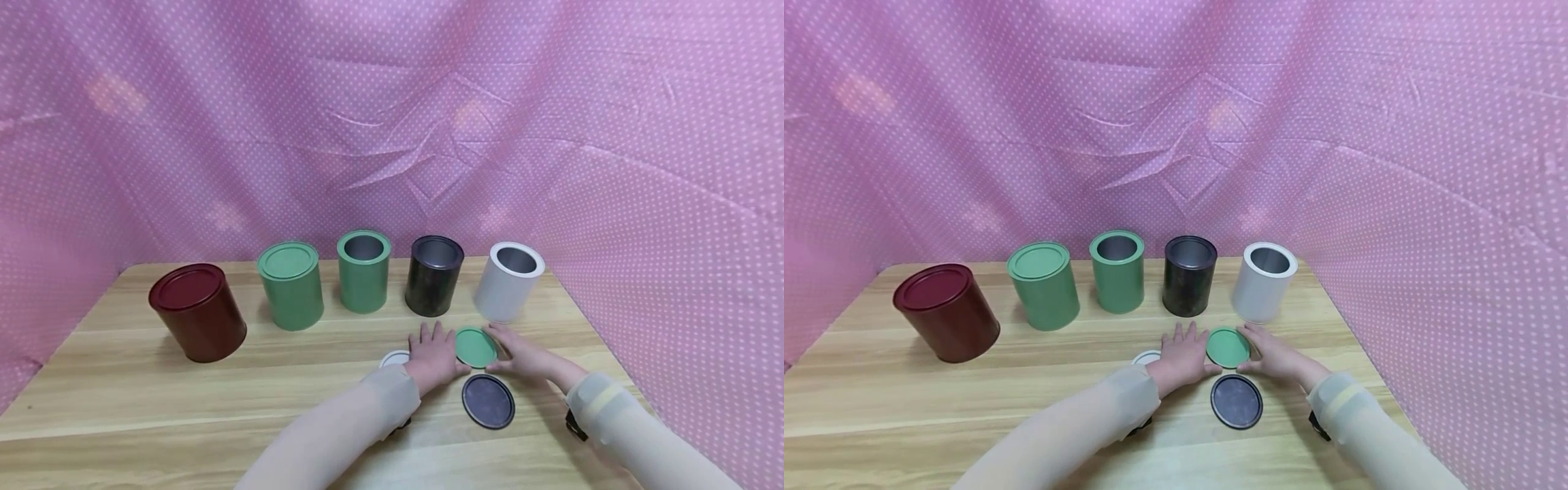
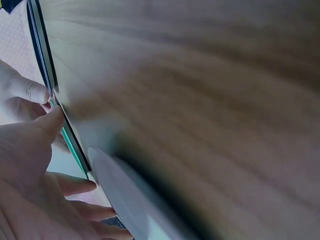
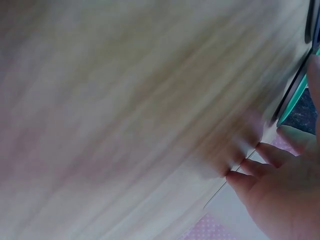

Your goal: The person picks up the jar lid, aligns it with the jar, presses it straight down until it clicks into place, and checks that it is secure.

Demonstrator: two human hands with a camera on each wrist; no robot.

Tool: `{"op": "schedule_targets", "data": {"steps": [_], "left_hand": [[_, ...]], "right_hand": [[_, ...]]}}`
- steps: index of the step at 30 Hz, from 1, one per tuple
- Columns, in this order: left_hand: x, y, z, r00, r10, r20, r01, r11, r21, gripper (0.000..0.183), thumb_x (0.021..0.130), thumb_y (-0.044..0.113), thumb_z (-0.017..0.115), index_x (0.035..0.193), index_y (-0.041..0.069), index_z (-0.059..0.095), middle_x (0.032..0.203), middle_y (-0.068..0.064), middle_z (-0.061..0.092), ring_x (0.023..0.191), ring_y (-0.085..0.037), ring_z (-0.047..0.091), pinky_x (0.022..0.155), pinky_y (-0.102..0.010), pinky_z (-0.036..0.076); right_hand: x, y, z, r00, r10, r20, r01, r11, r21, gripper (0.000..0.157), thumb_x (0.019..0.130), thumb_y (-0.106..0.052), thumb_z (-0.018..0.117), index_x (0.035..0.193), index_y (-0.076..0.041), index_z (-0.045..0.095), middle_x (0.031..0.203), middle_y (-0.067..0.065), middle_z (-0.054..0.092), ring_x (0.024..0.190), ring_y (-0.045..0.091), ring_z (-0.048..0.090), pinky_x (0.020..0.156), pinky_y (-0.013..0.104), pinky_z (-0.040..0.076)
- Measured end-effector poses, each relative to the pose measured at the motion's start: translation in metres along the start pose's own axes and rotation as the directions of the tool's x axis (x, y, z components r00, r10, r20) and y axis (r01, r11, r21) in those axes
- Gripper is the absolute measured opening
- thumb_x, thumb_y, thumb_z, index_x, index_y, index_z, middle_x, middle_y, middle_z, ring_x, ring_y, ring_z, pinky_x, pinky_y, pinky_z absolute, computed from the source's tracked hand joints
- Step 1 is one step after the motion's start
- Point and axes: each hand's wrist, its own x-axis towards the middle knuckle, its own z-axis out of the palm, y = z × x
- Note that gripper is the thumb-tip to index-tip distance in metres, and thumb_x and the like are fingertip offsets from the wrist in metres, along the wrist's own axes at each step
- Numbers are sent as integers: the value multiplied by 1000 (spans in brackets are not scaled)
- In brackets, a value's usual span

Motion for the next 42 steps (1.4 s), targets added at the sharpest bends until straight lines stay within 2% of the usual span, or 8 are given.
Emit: {"op": "schedule_targets", "data": {"steps": [12, 29, 35, 42], "left_hand": [[3, 0, 2, 999, -1, -38, 1, 1000, 8, 77, 81, 60, 67, 142, 17, 48, 154, -12, 36, 143, -38, 29, 111, -55, 32], [12, 0, -1, 1000, 14, -10, -13, 998, 57, 73, 81, 60, 67, 140, 19, 53, 151, -12, 39, 141, -39, 32, 109, -54, 35], [10, 1, -5, 1000, 17, 17, -18, 999, 39, 73, 81, 60, 67, 141, 21, 52, 153, -12, 38, 142, -39, 31, 110, -54, 34], [11, -2, -8, 999, 34, 18, -35, 999, 29, 72, 81, 60, 67, 139, 19, 54, 150, -13, 42, 140, -39, 34, 107, -53, 37]], "right_hand": [[1, -4, 4, 999, -9, -38, 7, 999, -32, 80, 81, -29, 77, 139, 12, 40, 144, 40, 32, 132, 57, 32, 106, 66, 30], [6, -5, 3, 996, -31, -80, 24, 997, -80, 79, 78, -30, 80, 133, 16, 45, 140, 40, 38, 130, 56, 36, 107, 64, 32], [5, -4, 4, 996, -28, -90, 23, 998, -61, 80, 78, -29, 80, 132, 17, 45, 139, 41, 39, 130, 57, 36, 106, 64, 32], [4, -3, 4, 997, -12, -83, 11, 1000, -18, 82, 79, -31, 79, 134, 17, 42, 138, 40, 40, 130, 56, 36, 107, 64, 31]]}}
